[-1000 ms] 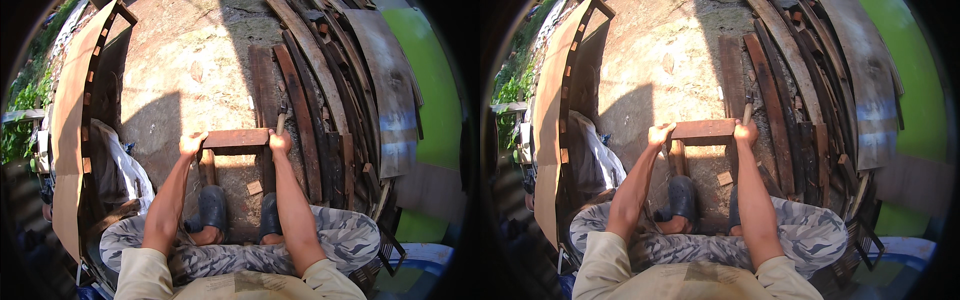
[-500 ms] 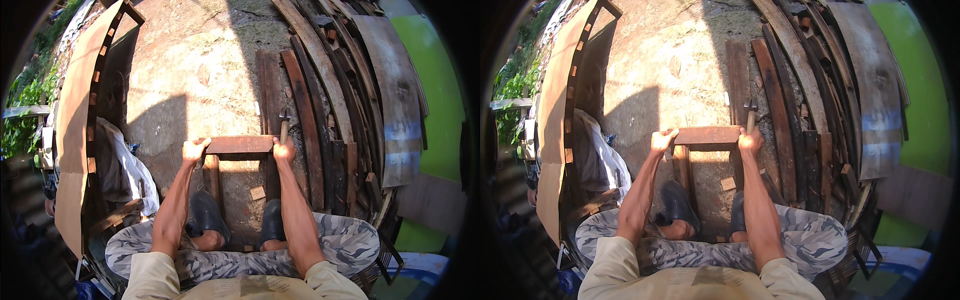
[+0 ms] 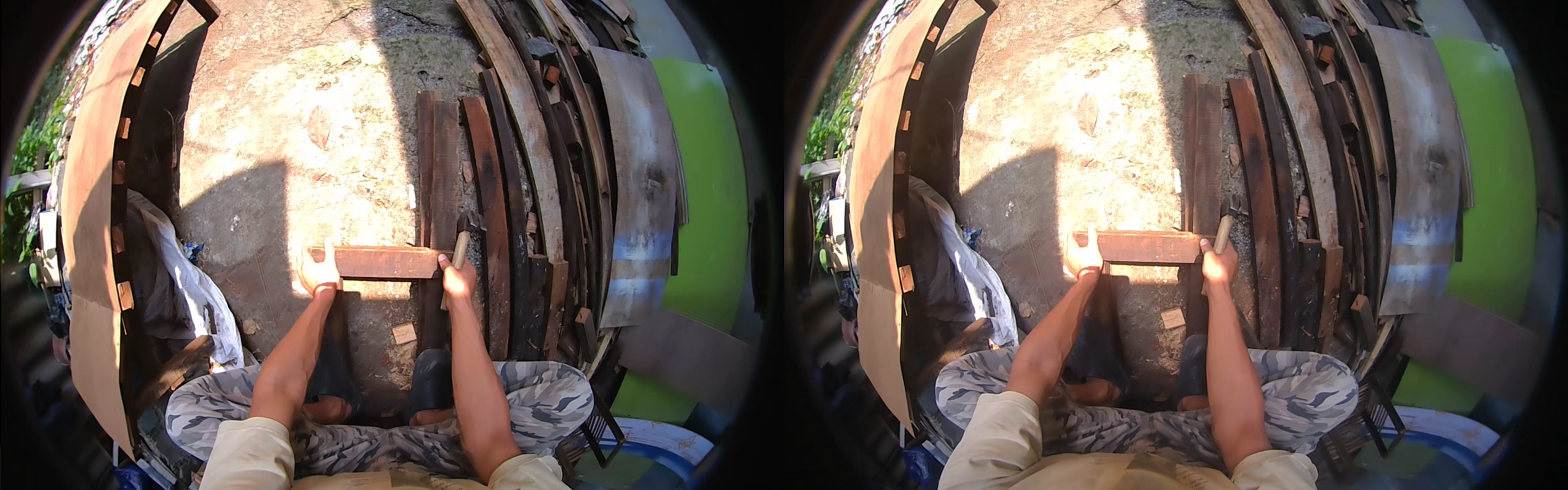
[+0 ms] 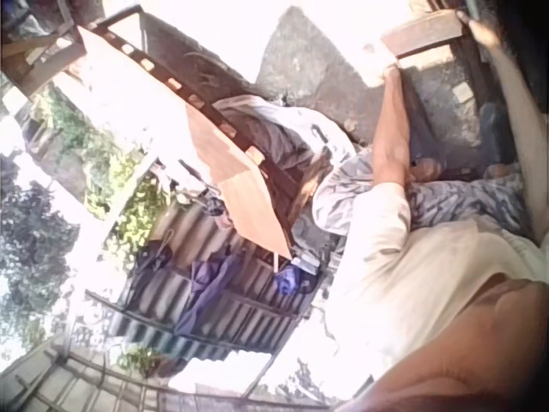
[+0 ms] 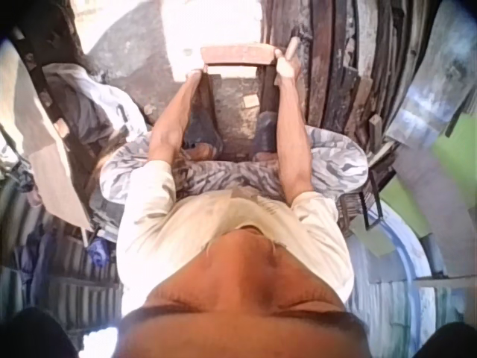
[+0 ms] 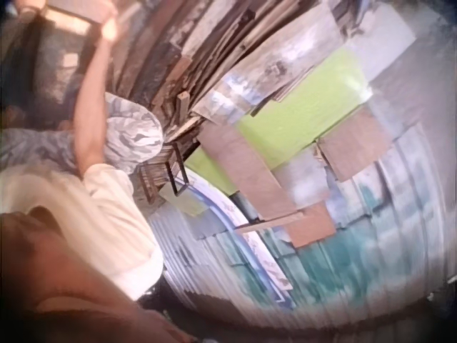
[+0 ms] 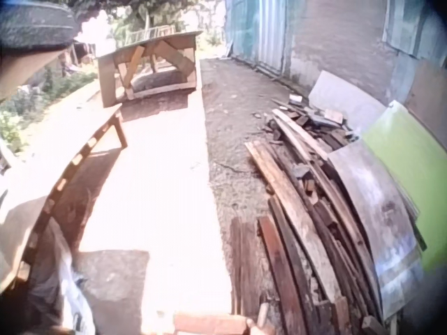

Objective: The person sits on the ground and uses a hammer to drive nails into a small wooden frame. They repeatedly position the frame, hammer nails, and adjust the wood pieces to assemble the structure.

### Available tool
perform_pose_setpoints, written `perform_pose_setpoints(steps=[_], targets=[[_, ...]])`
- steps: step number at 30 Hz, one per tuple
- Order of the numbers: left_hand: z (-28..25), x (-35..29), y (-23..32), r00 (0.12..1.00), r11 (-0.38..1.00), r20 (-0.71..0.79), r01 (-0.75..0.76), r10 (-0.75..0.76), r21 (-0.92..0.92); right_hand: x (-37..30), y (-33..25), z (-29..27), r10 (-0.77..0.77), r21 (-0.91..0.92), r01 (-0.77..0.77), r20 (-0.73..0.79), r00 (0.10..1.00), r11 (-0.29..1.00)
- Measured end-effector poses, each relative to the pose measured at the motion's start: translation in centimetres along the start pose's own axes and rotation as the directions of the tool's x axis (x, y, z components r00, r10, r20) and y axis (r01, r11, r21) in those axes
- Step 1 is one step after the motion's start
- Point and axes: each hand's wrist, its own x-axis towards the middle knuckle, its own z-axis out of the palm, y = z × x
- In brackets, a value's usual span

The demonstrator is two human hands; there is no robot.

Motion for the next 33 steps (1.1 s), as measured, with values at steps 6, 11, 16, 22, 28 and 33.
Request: perform_pose_setpoints(steps=[6,11,16,22,28,33], targets=[[3.7,1.4,-5.2,0.998,0.983,0.046,0.044,-0.037,-0.18,-1.4,-0.4,1.3,0.006,-0.034,-0.008,-0.062,0.998,0.999],[1.7,0.4,-2.4,0.999,0.969,-0.027,-0.03,0.024,-0.244,-2.6,-0.7,1.7,-0.008,-0.023,0.004,-0.172,0.985,1.0],[1.7,0.1,-2.3,0.982,0.976,-0.134,-0.155,0.136,-0.151,-2.5,-0.2,1.3,-0.04,-0.1,0.02,-0.194,0.98,0.995],[-0.1,1.5,-1.7,0.995,0.979,0.029,-0.089,0.096,-0.186,-1.5,-0.8,1.3,-0.153,-0.154,0.135,-0.112,0.982,0.979],[-4.7,3.4,1.9,0.82,0.968,0.52,0.243,-0.238,0.06,-2.4,-1.7,-0.8,-0.035,-0.249,0.012,-0.087,0.996,0.968],[-6.0,3.5,2.7,0.848,0.977,0.488,0.201,-0.208,0.068,-0.3,0.4,-0.8,-0.068,-0.21,0.07,0.015,0.998,0.975]])
